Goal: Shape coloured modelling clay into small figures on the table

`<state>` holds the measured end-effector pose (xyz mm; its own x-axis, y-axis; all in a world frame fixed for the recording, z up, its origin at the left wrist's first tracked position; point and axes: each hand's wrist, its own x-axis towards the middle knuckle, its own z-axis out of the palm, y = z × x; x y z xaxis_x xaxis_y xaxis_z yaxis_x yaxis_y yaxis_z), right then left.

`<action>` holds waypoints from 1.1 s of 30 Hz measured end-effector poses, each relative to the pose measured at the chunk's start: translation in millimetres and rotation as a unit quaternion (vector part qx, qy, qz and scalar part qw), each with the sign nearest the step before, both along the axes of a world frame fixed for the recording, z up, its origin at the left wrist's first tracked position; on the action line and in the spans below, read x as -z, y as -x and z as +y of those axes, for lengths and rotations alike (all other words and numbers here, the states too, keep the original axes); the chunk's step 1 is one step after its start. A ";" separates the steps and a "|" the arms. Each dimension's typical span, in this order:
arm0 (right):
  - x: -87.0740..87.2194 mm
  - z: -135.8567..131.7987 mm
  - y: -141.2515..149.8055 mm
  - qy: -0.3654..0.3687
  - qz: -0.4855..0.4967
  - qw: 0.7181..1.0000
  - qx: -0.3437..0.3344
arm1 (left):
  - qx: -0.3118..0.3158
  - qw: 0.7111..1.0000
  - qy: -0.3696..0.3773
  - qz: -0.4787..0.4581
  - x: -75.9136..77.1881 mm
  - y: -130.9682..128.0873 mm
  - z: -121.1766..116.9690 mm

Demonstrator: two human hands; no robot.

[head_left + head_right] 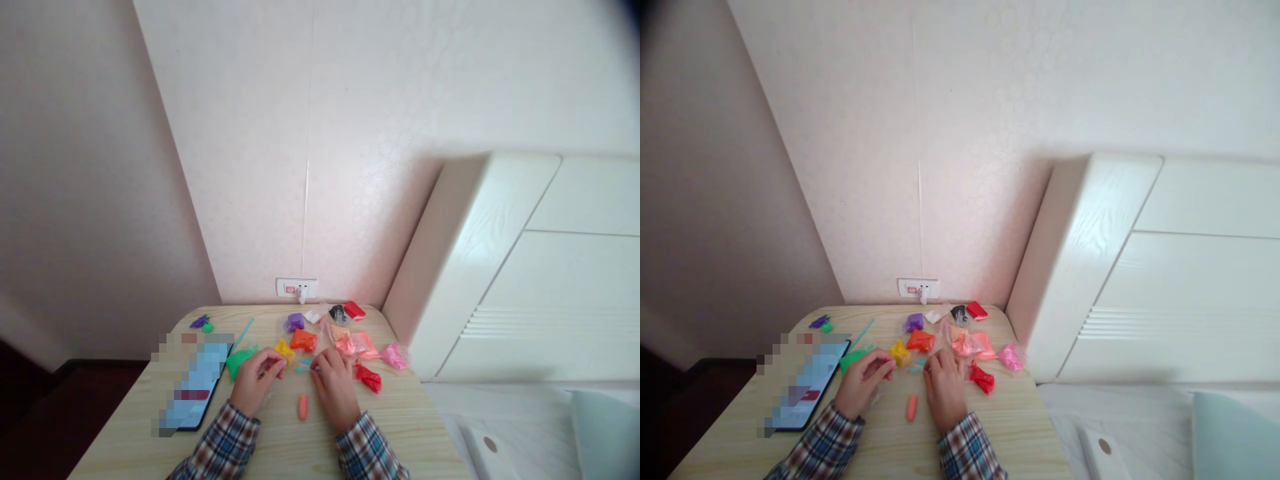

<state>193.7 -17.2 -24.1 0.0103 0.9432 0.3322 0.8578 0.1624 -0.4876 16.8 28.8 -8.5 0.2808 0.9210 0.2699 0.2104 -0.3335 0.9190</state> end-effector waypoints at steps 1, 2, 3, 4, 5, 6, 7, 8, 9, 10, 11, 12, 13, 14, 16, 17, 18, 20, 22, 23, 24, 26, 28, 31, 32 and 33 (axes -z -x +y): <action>0.5 0.3 0.5 0.003 0.000 1.000 0.004 | 0.002 1.000 -0.007 0.001 -1.0 0.6 -0.6; 0.5 0.4 0.7 0.006 0.003 1.000 0.010 | 0.003 1.000 -0.014 0.001 -1.8 1.3 -1.0; 0.0 0.1 0.6 0.006 0.007 1.000 0.016 | 0.004 1.000 -0.022 0.000 -2.2 1.9 -1.2; -1.1 -0.5 0.4 0.005 0.016 1.000 0.019 | 0.005 1.000 -0.031 0.002 -2.3 2.5 -1.3; -2.7 -1.3 0.3 0.002 0.032 0.999 0.014 | 0.006 0.999 -0.043 0.008 -2.0 2.9 -1.3; -4.6 -2.2 0.4 -0.002 0.055 0.998 0.003 | 0.008 0.998 -0.058 0.019 -1.4 3.1 -1.3; -6.5 -3.1 1.0 -0.004 0.085 0.996 -0.016 | 0.011 0.996 -0.079 0.037 -0.9 2.9 -1.4; -8.4 -3.8 2.0 -0.005 0.119 0.992 -0.041 | 0.015 0.993 -0.107 0.057 -0.5 2.4 -1.7; -10.0 -4.3 3.6 -0.004 0.153 0.986 -0.066 | 0.022 0.988 -0.136 0.075 -0.4 1.6 -2.2; -11.1 -4.5 5.4 -0.004 0.184 0.979 -0.088 | 0.031 0.982 -0.165 0.086 -0.7 0.6 -3.1; -11.7 -4.3 7.3 -0.004 0.209 0.972 -0.106 | 0.041 0.976 -0.192 0.091 -1.4 -0.5 -4.1; -11.7 -3.9 9.1 -0.005 0.230 0.966 -0.118 | 0.053 0.972 -0.212 0.090 -2.5 -1.7 -5.2; -11.3 -3.2 10.5 -0.009 0.248 0.960 -0.128 | 0.063 0.968 -0.228 0.085 -3.9 -2.8 -6.3; -10.6 -2.4 11.4 -0.013 0.264 0.955 -0.135 | 0.073 0.965 -0.239 0.081 -5.3 -3.7 -7.3; -9.0 -0.7 11.8 -0.020 0.294 0.945 -0.144 | 0.082 0.961 -0.253 0.076 -7.6 -5.0 -8.8; -8.4 0.1 11.5 -0.022 0.307 0.940 -0.147 | 0.083 0.960 -0.258 0.074 -8.4 -5.3 -9.4; -8.2 0.6 11.1 -0.023 0.320 0.935 -0.151 | 0.080 0.959 -0.264 0.073 -8.8 -5.5 -10.0; -8.5 1.0 10.2 -0.019 0.343 0.926 -0.160 | 0.075 0.957 -0.273 0.071 -9.0 -5.4 -11.0; -9.6 0.7 9.6 -0.013 0.361 0.917 -0.168 | 0.070 0.956 -0.275 0.070 -8.7 -5.2 -12.3; -10.1 0.3 9.3 -0.008 0.368 0.914 -0.172 | 0.067 0.957 -0.273 0.070 -8.6 -5.0 -13.0; -10.5 -0.1 9.1 -0.002 0.374 0.911 -0.174 | 0.066 0.958 -0.269 0.070 -8.7 -4.9 -13.8; -10.8 -1.1 8.7 0.012 0.381 0.908 -0.176 | 0.064 0.961 -0.260 0.074 -9.1 -4.8 -15.0; -10.4 -2.1 8.3 0.024 0.385 0.906 -0.173 | 0.067 0.962 -0.253 0.078 -9.3 -4.8 -15.9; -9.7 -3.2 7.8 0.034 0.385 0.906 -0.169 | 0.071 0.963 -0.249 0.078 -8.3 -5.2 -16.2; -9.7 -3.4 7.7 0.036 0.385 0.907 -0.170 | 0.072 0.963 -0.249 0.077 -7.6 -5.2 -16.2; -9.7 -3.5 7.6 0.039 0.384 0.907 -0.170 | 0.072 0.963 -0.250 0.077 -6.8 -5.2 -16.2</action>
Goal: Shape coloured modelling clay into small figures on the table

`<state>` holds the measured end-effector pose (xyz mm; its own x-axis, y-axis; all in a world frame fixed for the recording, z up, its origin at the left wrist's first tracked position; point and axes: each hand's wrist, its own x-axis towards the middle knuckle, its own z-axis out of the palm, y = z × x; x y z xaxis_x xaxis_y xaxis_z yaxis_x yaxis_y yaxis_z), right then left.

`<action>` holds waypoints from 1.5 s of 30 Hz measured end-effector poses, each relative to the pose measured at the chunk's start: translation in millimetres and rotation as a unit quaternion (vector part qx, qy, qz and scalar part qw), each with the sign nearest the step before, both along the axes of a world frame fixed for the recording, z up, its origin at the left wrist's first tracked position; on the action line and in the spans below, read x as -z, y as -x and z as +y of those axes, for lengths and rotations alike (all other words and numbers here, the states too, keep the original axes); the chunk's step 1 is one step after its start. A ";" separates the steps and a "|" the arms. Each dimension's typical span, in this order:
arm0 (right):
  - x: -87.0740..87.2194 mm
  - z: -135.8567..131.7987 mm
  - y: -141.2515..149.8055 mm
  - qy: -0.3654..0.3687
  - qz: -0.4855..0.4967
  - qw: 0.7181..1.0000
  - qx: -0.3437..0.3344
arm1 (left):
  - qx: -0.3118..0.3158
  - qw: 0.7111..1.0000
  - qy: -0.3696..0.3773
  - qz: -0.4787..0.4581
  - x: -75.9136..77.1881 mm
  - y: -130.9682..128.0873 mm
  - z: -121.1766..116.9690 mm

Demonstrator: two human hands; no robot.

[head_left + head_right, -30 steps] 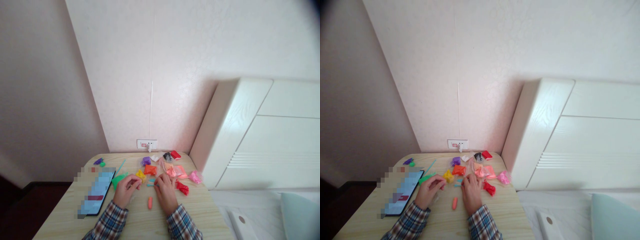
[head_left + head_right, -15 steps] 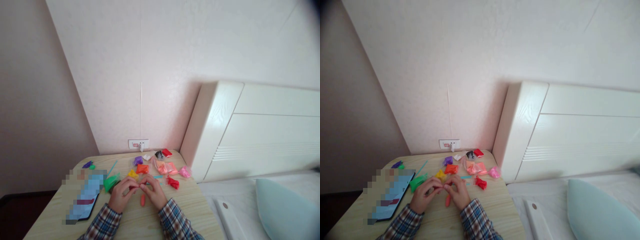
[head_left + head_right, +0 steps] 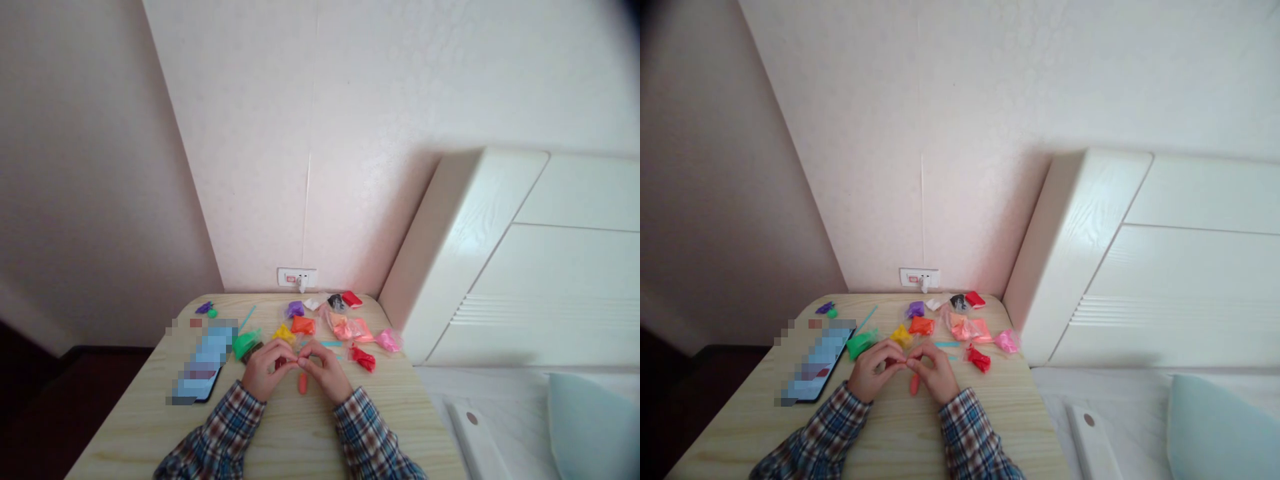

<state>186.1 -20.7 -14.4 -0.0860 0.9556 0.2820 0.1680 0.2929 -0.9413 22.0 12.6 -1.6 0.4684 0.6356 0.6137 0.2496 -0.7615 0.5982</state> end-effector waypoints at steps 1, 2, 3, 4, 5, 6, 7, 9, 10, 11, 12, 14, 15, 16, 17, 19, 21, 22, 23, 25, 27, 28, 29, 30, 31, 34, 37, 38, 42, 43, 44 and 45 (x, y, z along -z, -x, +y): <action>-0.1 0.0 -0.1 0.002 -0.001 1.000 -0.002 | 0.000 1.000 0.000 0.001 0.8 0.1 0.0; -0.3 0.1 -0.2 0.003 -0.003 1.000 -0.005 | 0.000 1.000 0.002 0.002 1.4 0.2 -0.1; -0.4 0.3 -0.3 0.003 -0.004 1.000 -0.010 | 0.001 1.000 0.004 0.003 2.0 0.4 -0.3; -0.4 0.5 -0.4 0.002 -0.005 1.000 -0.012 | 0.001 1.000 0.006 0.004 2.4 0.7 -0.7; -0.2 0.6 -0.4 0.000 -0.006 1.000 -0.013 | -0.001 1.000 0.008 0.006 2.7 1.0 -1.1; 0.2 0.8 -0.4 -0.001 -0.008 1.000 -0.011 | -0.003 1.000 0.009 0.007 2.8 1.3 -1.7; 0.8 0.8 -0.3 -0.002 -0.009 1.000 -0.006 | -0.005 1.000 0.009 0.007 2.8 1.6 -2.2; 2.1 0.7 0.0 -0.001 -0.013 1.000 0.005 | -0.011 1.000 0.007 0.006 2.7 2.0 -3.2; 2.7 0.5 0.3 0.001 -0.013 1.000 0.008 | -0.014 1.000 0.007 0.004 2.7 2.1 -3.5; 3.2 0.3 0.6 0.002 -0.013 1.000 0.010 | -0.017 1.000 0.006 0.003 2.7 2.2 -3.7; 3.5 0.0 1.0 0.002 -0.012 1.000 0.011 | -0.018 1.000 0.007 0.003 2.8 2.2 -3.8; 3.6 -0.8 1.9 0.001 -0.008 1.000 0.012 | -0.025 1.000 0.008 0.007 3.2 2.2 -3.7; 3.4 -1.2 2.3 0.000 -0.007 1.000 0.013 | -0.029 0.999 0.009 0.010 3.4 2.2 -3.7; 3.1 -1.5 2.6 -0.001 -0.007 1.000 0.015 | -0.032 0.999 0.010 0.013 3.7 2.3 -3.7; 2.9 -1.7 2.9 -0.002 -0.009 1.000 0.017 | -0.034 0.999 0.013 0.015 4.0 2.3 -3.7; 2.9 -1.9 3.2 -0.004 -0.012 1.000 0.020 | -0.029 0.999 0.022 0.020 4.7 2.4 -3.7; 3.3 -1.7 3.3 -0.008 -0.014 1.000 0.021 | -0.020 0.999 0.032 0.026 5.5 2.6 -3.5; 3.5 -1.6 3.3 -0.010 -0.015 1.000 0.021 | -0.015 0.999 0.035 0.031 5.9 2.8 -3.4; 3.6 -1.5 3.3 -0.013 -0.016 1.000 0.020 | -0.014 0.999 0.035 0.033 6.3 3.0 -3.2; 3.3 -1.5 3.2 -0.020 -0.021 0.999 0.017 | -0.008 0.999 0.036 0.040 6.7 3.5 -2.7; 2.5 -1.7 2.8 -0.022 -0.029 0.999 0.014 | -0.008 0.998 0.034 0.044 6.8 3.6 -2.2; 2.0 -1.8 2.5 -0.022 -0.032 0.999 0.014 | -0.009 0.998 0.032 0.046 6.6 3.5 -2.1; 1.5 -2.0 2.3 -0.021 -0.034 0.999 0.015 | -0.010 0.998 0.030 0.047 6.4 3.3 -2.1; 1.0 -2.2 2.0 -0.021 -0.035 0.999 0.017 | -0.012 0.998 0.028 0.049 6.1 3.2 -2.3; 0.5 -2.4 1.7 -0.020 -0.035 0.999 0.019 | -0.013 0.998 0.026 0.051 5.8 3.0 -2.5; -0.5 -3.0 1.2 -0.022 -0.038 0.999 0.018 | -0.020 0.998 0.017 0.052 4.9 3.0 -3.5; -0.9 -3.2 0.8 -0.024 -0.036 0.999 0.011 | -0.021 0.998 0.011 0.051 4.9 3.2 -3.8; -0.9 -3.2 0.8 -0.025 -0.034 0.999 0.012 | -0.020 0.998 0.009 0.051 5.1 3.2 -3.7; -0.3 -2.2 0.4 -0.019 -0.035 0.999 0.023 | -0.014 0.998 -0.007 0.064 7.2 2.8 -2.5; 0.1 -1.8 0.1 -0.016 -0.036 0.999 0.024 | -0.012 0.997 -0.014 0.070 7.6 2.8 -2.2; 0.5 -1.4 -0.2 -0.012 -0.037 0.999 0.023 | -0.008 0.997 -0.021 0.074 7.8 2.8 -1.9; 1.1 -1.0 -0.5 -0.010 -0.038 0.999 0.021 | -0.005 0.997 -0.028 0.077 7.8 2.9 -1.7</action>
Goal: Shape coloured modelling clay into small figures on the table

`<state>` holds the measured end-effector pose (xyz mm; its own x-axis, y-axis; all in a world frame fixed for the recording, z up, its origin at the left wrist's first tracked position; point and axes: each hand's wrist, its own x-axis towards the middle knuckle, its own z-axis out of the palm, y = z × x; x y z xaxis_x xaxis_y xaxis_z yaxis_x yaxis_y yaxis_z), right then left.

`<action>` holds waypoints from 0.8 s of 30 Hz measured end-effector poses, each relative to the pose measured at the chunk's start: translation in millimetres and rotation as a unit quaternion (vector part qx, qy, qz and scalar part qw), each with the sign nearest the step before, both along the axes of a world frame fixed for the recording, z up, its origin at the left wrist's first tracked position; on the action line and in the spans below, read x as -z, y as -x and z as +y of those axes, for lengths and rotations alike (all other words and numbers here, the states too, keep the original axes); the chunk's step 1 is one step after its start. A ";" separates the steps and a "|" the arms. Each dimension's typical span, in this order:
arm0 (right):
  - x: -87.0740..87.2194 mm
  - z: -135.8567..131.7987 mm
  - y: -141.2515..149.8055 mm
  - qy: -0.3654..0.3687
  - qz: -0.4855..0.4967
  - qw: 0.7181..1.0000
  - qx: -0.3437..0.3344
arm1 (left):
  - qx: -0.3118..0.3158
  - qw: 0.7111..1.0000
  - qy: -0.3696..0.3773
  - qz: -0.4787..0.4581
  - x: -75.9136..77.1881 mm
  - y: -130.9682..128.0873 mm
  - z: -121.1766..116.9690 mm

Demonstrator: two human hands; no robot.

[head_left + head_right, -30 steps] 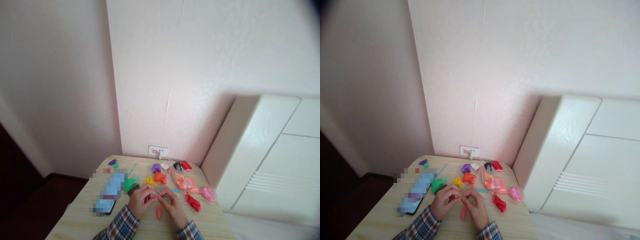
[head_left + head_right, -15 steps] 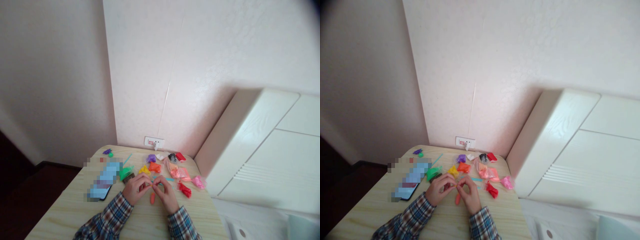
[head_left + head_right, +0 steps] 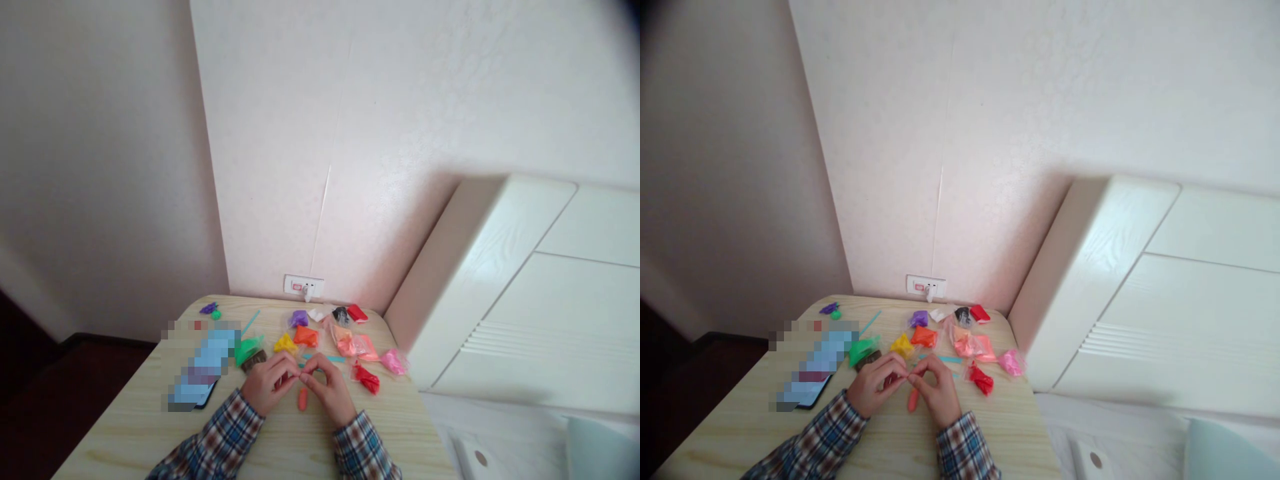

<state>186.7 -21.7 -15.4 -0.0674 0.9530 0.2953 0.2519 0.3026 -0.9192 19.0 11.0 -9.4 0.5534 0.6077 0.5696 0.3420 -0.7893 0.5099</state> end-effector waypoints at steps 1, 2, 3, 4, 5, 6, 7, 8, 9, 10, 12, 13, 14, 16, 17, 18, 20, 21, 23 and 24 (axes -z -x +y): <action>0.6 0.4 -0.3 0.002 0.000 1.000 -0.002 | 0.004 1.000 -0.006 0.000 -0.4 0.2 0.1; 1.2 0.7 -0.6 0.004 0.000 1.000 -0.004 | 0.007 1.000 -0.011 -0.003 -1.0 0.3 0.2; 1.7 0.9 -0.9 0.005 0.001 1.000 -0.005 | 0.009 1.000 -0.016 -0.008 -1.9 0.5 0.2; 2.1 1.1 -1.0 0.007 0.002 1.000 -0.005 | 0.011 1.000 -0.020 -0.012 -3.0 0.7 0.1; 2.5 1.2 -1.1 0.008 0.004 1.000 -0.005 | 0.013 1.000 -0.024 -0.015 -4.1 0.9 0.0; 2.5 1.2 -1.1 0.010 0.005 1.000 -0.005 | 0.014 0.999 -0.026 -0.014 -5.2 1.0 0.0; 2.3 1.2 -1.2 0.010 0.006 1.000 -0.006 | 0.014 0.999 -0.026 -0.011 -6.0 1.1 -0.1; 1.8 1.1 -1.1 0.011 0.006 1.000 -0.006 | 0.011 1.000 -0.025 -0.005 -6.6 1.2 -0.2; 0.8 1.0 -1.1 0.012 0.005 1.000 -0.006 | 0.008 1.000 -0.023 0.002 -7.0 1.3 -0.3; -0.5 0.7 -1.0 0.013 0.004 1.000 -0.006 | 0.004 1.000 -0.021 0.009 -7.2 1.3 -0.4; -4.2 -0.2 -0.4 0.014 0.001 1.000 -0.004 | 0.001 1.000 -0.017 0.021 -7.1 1.1 -0.6; -6.1 -0.8 0.0 0.013 0.001 1.000 -0.002 | 0.001 1.000 -0.017 0.024 -6.9 0.8 -0.7; -7.9 -1.4 0.6 0.011 0.000 1.000 -0.001 | 0.001 1.000 -0.017 0.026 -6.8 0.5 -0.7; -10.0 -2.2 1.9 0.004 -0.007 1.000 0.006 | 0.001 1.000 -0.014 0.027 -6.6 -0.4 -0.7; -10.1 -2.4 2.4 0.000 -0.015 1.000 0.013 | 0.001 1.000 -0.011 0.027 -6.7 -0.7 -0.7; -9.6 -2.4 2.8 -0.004 -0.026 0.999 0.022 | 0.002 1.000 -0.008 0.027 -6.7 -1.0 -0.8; -7.0 -2.0 2.7 -0.009 -0.050 0.997 0.049 | 0.006 1.000 -0.004 0.022 -7.0 -1.1 -1.0; -5.4 -1.7 2.0 -0.009 -0.061 0.996 0.065 | 0.007 1.000 -0.003 0.018 -7.1 -0.9 -1.0; -2.4 -1.3 -0.9 -0.008 -0.070 0.993 0.098 | 0.006 1.000 -0.003 0.009 -7.1 -0.2 -0.7; -1.4 -1.3 -2.8 -0.009 -0.069 0.991 0.114 | 0.004 1.000 -0.003 0.007 -6.8 0.3 -0.2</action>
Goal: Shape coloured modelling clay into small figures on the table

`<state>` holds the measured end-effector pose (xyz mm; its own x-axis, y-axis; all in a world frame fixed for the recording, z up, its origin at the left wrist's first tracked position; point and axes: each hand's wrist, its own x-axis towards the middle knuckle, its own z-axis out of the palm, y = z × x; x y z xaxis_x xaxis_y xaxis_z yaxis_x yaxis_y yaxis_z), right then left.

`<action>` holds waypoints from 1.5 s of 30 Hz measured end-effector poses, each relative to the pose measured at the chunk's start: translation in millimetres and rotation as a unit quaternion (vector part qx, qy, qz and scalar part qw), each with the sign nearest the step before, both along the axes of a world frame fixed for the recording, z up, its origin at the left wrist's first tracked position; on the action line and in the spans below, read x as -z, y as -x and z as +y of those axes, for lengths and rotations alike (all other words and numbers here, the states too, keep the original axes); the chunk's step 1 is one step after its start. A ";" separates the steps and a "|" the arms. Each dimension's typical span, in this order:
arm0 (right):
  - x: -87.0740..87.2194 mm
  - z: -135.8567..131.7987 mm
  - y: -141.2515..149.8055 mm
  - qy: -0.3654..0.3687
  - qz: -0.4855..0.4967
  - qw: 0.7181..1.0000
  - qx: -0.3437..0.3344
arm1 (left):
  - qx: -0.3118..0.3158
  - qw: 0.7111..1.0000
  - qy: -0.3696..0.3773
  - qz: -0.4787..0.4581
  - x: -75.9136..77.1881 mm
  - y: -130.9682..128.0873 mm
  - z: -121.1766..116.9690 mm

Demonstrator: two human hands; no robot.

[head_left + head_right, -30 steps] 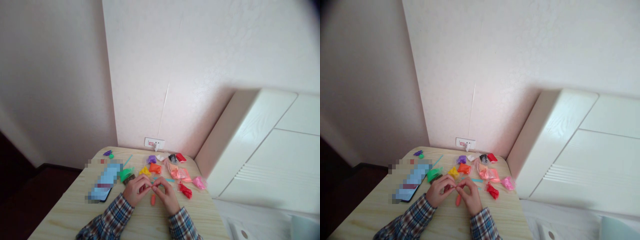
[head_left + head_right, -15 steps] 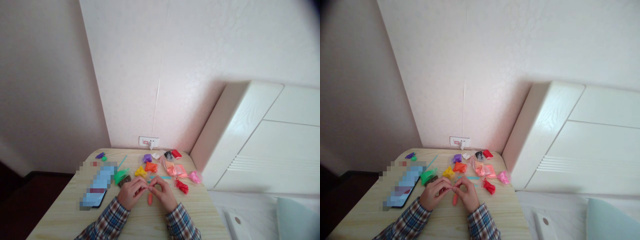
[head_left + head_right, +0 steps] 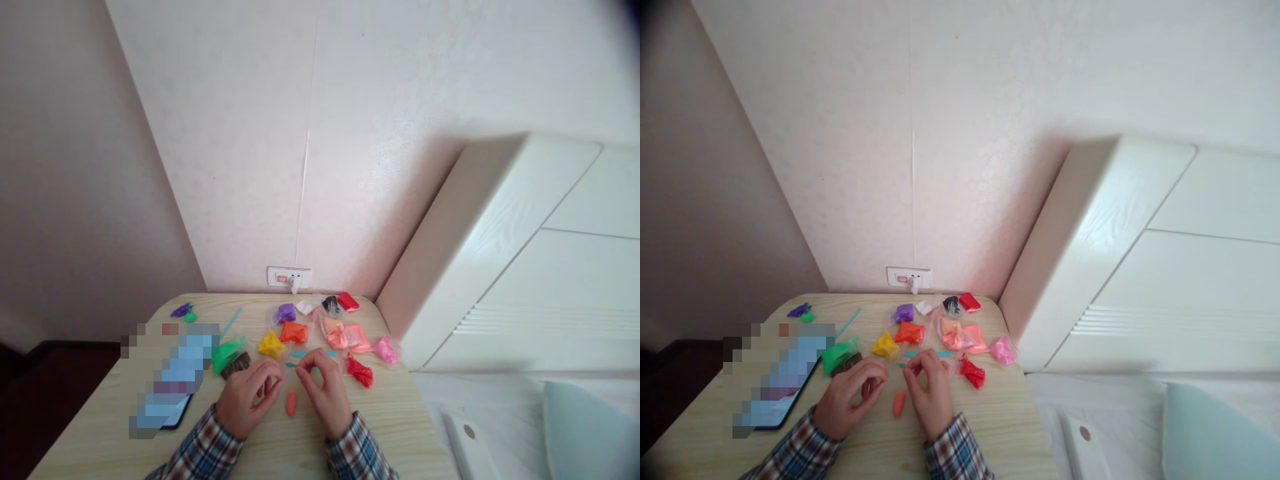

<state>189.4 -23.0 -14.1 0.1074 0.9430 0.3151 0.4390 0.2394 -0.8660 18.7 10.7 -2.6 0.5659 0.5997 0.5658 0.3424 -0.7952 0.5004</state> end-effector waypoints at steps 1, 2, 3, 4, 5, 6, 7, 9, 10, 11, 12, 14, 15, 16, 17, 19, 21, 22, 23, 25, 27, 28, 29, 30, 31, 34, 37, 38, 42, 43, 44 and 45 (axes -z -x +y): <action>0.7 -0.1 -2.1 -0.004 0.002 1.000 0.013 | -0.003 1.000 0.001 -0.001 0.4 0.6 0.6; 1.0 -0.3 -4.1 -0.009 0.005 1.000 0.024 | -0.008 1.000 0.001 -0.003 1.0 1.2 1.2; 1.0 -0.5 -6.0 -0.014 0.009 0.999 0.032 | -0.016 1.000 0.000 -0.006 1.7 1.9 1.9; 0.9 -0.9 -7.6 -0.016 0.013 0.999 0.036 | -0.023 1.000 -0.001 -0.009 2.5 2.5 2.5; 0.7 -1.2 -8.8 -0.016 0.016 0.999 0.038 | -0.031 0.999 -0.002 -0.013 3.0 3.1 3.0; 0.5 -1.5 -9.7 -0.015 0.018 0.999 0.038 | -0.038 0.999 -0.002 -0.017 3.4 3.6 3.3; 0.4 -1.8 -10.1 -0.014 0.020 0.999 0.037 | -0.043 0.999 -0.001 -0.020 3.6 4.0 3.5; 0.7 -2.0 -10.2 -0.014 0.022 0.999 0.030 | -0.054 0.998 0.006 -0.022 3.2 4.3 3.7; 0.9 -2.0 -9.9 -0.013 0.023 0.999 0.026 | -0.060 0.998 0.010 -0.022 2.8 4.2 3.7; 1.1 -1.9 -9.5 -0.012 0.026 0.999 0.020 | -0.066 0.997 0.015 -0.022 2.5 4.0 3.7; 1.1 -1.7 -8.9 -0.009 0.029 0.999 0.013 | -0.070 0.997 0.020 -0.021 2.3 3.8 3.7; 0.2 -1.7 -7.0 0.001 0.034 0.999 -0.004 | -0.074 0.997 0.029 -0.025 2.6 3.2 3.6; -0.7 -1.9 -5.8 0.008 0.036 0.999 -0.013 | -0.072 0.996 0.033 -0.030 2.9 2.8 3.5; -1.8 -2.2 -4.3 0.015 0.037 0.999 -0.021 | -0.069 0.996 0.037 -0.035 3.3 2.5 3.5; -3.2 -2.6 -2.6 0.023 0.037 0.999 -0.027 | -0.065 0.996 0.040 -0.042 3.6 2.1 3.3; -5.8 -3.4 0.9 0.037 0.036 0.998 -0.036 | -0.050 0.996 0.043 -0.052 3.5 1.1 2.9; -7.5 -4.1 4.0 0.045 0.036 0.998 -0.041 | -0.034 0.997 0.041 -0.061 2.4 -0.1 2.3; -7.8 -4.2 5.1 0.047 0.036 0.997 -0.043 | -0.026 0.997 0.040 -0.064 1.6 -0.7 2.0; -7.7 -4.2 6.0 0.049 0.037 0.997 -0.044 | -0.019 0.997 0.038 -0.067 0.8 -1.3 1.7; -6.9 -3.8 6.9 0.048 0.039 0.997 -0.046 | -0.005 0.997 0.034 -0.074 -0.4 -2.1 1.0; -6.2 -3.2 6.9 0.046 0.045 0.997 -0.048 | 0.007 0.997 0.028 -0.078 -0.8 -2.6 0.7; -6.2 -3.0 6.7 0.044 0.051 0.996 -0.052 | 0.011 0.996 0.024 -0.080 -0.8 -2.7 0.7; -6.4 -2.8 6.4 0.043 0.057 0.996 -0.056 | 0.013 0.996 0.020 -0.080 -0.6 -2.8 0.8; -6.9 -2.7 6.1 0.042 0.065 0.995 -0.061 | 0.015 0.997 0.017 -0.079 -0.4 -2.8 0.9; -7.5 -2.8 5.7 0.041 0.072 0.994 -0.067 | 0.015 0.997 0.014 -0.078 -0.1 -2.8 1.0; -8.8 -3.8 4.8 0.036 0.089 0.992 -0.081 | 0.007 0.997 0.005 -0.072 0.8 -2.6 0.9; -7.8 -5.0 4.6 0.034 0.082 0.993 -0.083 | -0.004 0.998 -0.019 -0.053 2.2 -2.6 -0.5; -7.0 -5.2 4.7 0.035 0.073 0.994 -0.078 | -0.007 0.999 -0.029 -0.043 2.9 -2.7 -1.1; -4.2 -4.5 5.6 0.045 0.045 0.996 -0.066 | -0.014 0.999 -0.048 -0.013 6.1 -3.2 -1.9; -4.1 -4.3 5.7 0.047 0.046 0.995 -0.069 | -0.015 0.999 -0.047 -0.008 6.8 -3.1 -1.8; -4.2 -4.1 5.8 0.049 0.050 0.995 -0.074 | -0.017 0.999 -0.046 -0.004 7.2 -3.0 -1.7; -4.7 -4.0 5.8 0.051 0.054 0.994 -0.078 | -0.018 0.999 -0.045 0.002 7.5 -2.7 -1.6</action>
